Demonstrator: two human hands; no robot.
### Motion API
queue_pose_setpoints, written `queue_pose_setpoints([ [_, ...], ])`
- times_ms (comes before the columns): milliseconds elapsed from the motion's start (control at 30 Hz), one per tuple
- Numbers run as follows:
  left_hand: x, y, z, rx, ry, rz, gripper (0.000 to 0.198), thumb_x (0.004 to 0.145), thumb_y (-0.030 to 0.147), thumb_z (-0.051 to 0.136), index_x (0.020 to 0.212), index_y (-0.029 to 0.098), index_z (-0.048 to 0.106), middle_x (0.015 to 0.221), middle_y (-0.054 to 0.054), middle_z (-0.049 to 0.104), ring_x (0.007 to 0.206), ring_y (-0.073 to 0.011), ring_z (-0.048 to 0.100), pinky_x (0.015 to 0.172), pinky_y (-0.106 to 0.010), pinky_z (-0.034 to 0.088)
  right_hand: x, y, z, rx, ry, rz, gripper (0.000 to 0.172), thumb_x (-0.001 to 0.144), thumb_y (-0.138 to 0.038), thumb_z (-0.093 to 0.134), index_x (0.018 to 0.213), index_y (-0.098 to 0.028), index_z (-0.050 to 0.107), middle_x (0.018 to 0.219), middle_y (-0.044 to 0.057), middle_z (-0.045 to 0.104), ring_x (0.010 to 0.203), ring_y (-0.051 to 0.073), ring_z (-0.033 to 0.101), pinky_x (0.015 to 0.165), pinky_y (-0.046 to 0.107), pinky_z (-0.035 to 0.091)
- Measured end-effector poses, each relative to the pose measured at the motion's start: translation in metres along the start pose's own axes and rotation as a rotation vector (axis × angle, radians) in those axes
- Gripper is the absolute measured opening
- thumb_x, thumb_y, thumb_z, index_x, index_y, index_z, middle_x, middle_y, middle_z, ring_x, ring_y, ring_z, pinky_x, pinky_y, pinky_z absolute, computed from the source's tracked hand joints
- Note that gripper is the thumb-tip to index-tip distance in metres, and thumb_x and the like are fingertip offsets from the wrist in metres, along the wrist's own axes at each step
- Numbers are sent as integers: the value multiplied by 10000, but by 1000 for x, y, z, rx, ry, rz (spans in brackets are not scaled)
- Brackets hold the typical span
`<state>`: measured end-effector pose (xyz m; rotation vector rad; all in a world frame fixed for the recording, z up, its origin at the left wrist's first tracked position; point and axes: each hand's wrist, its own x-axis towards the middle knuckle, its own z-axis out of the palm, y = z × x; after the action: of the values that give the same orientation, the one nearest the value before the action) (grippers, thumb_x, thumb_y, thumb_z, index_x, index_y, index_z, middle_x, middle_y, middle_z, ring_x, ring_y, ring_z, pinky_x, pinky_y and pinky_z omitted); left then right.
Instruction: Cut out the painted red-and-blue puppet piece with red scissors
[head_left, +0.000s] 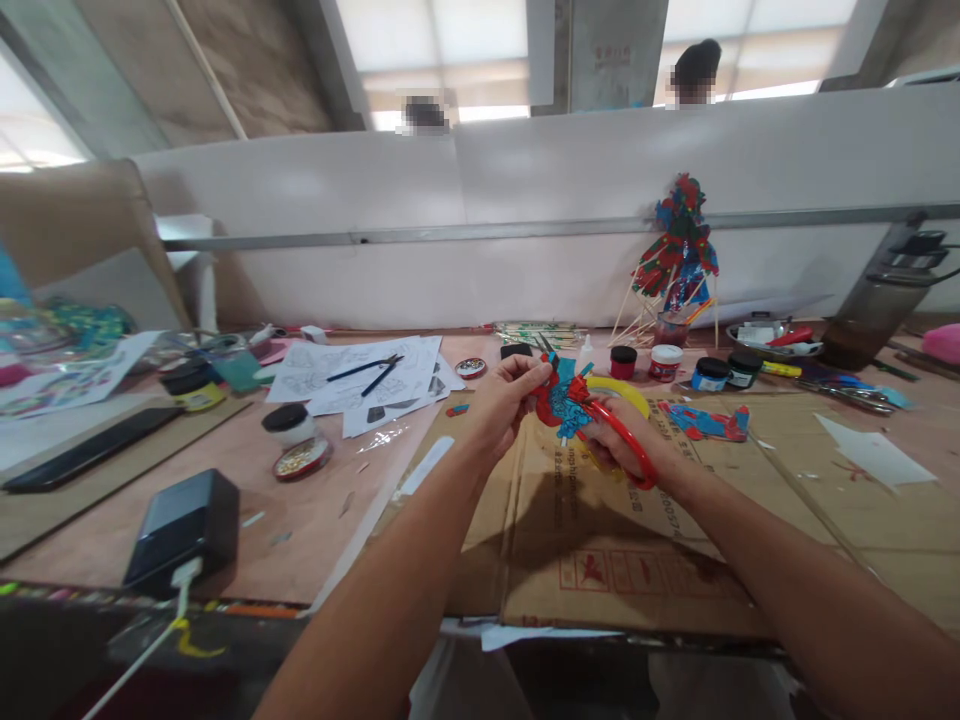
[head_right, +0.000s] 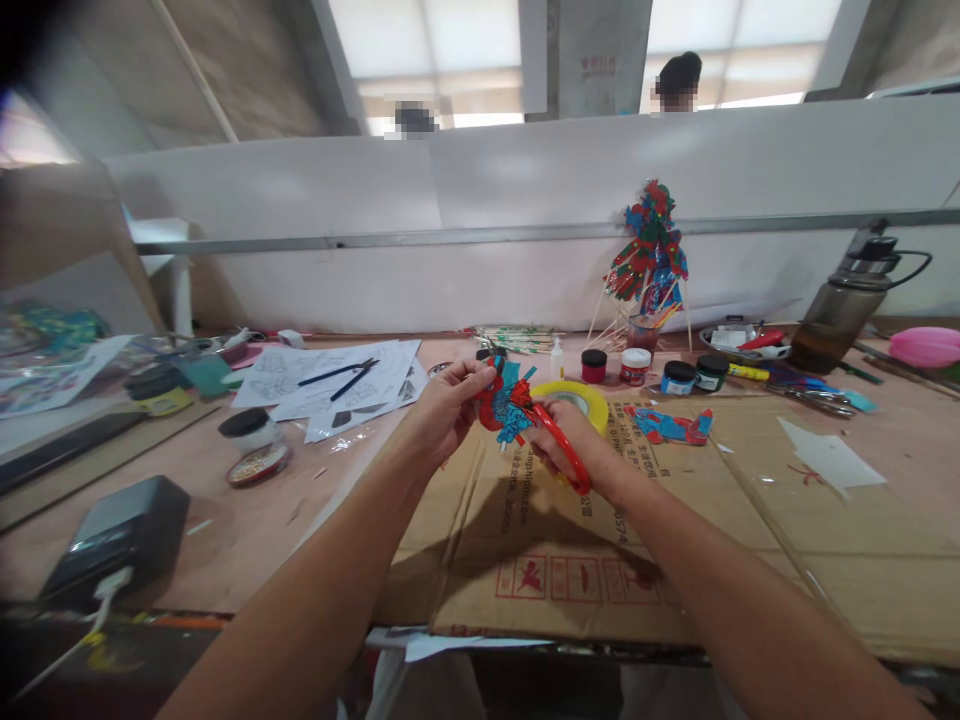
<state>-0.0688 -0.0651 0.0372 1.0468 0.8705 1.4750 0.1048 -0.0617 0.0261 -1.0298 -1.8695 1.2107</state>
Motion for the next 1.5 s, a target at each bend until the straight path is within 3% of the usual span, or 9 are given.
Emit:
queue_pose_setpoints([
  [133,6,2,-8,-6,-5,18,358,590,366,904,700,176,622,575,45,596,406,-74,510,373,-196,413,4,4,-5,43,-42,-34,151,686,-363,590,705,-220,543,469,-52,490,420,122,460,397,220,355],
  [267,9,4,-18,72,0,7,281,600,312,894,718,175,679,616,19,632,435,-71,529,366,-185,371,8,13,-6,310,8,-64,224,745,-378,598,893,-211,611,629,-24,591,550,144,552,521,255,458],
  [400,5,3,-15,282,-120,-25,238,631,271,879,765,181,705,649,-22,677,480,-89,573,406,-186,387,11,18,-6,496,97,-29,361,790,-467,667,1049,-224,606,787,6,656,669,174,621,613,296,510],
  [633,-5,-3,-1,458,-293,-85,372,619,253,872,891,208,623,605,25,650,435,-97,521,370,-172,322,7,6,-7,223,80,-114,227,740,-309,669,940,-204,653,739,-5,635,710,185,600,667,306,496],
  [733,-4,-1,-4,482,-297,-101,388,611,249,877,910,195,635,619,23,643,482,-100,552,414,-175,365,9,10,-9,190,189,-157,268,737,-293,653,985,-191,655,832,17,662,776,195,620,710,314,505],
  [900,3,-3,-10,344,-143,-79,371,552,196,905,830,181,660,711,-23,697,569,-120,623,504,-207,456,16,21,-9,348,427,-117,374,687,-336,731,1025,-215,623,853,0,655,735,186,636,679,312,516],
  [1100,9,-17,3,-166,209,-24,333,586,221,890,785,177,627,707,10,708,554,-96,640,541,-197,502,10,16,1,470,335,-104,412,716,-389,733,1064,-229,581,655,-53,608,594,156,592,614,294,495],
  [1300,-6,-32,27,-291,117,-84,322,604,261,895,822,167,677,784,-7,744,665,-134,691,622,-247,565,8,16,4,399,408,-169,376,719,-406,751,1014,-234,594,750,-19,632,657,176,623,607,301,502],
  [1500,-4,-21,21,-312,225,-12,293,606,194,889,759,177,640,709,28,714,589,-102,655,569,-215,551,1,8,7,330,304,-217,274,838,-457,636,991,-235,588,857,5,615,775,176,597,736,312,490],
])
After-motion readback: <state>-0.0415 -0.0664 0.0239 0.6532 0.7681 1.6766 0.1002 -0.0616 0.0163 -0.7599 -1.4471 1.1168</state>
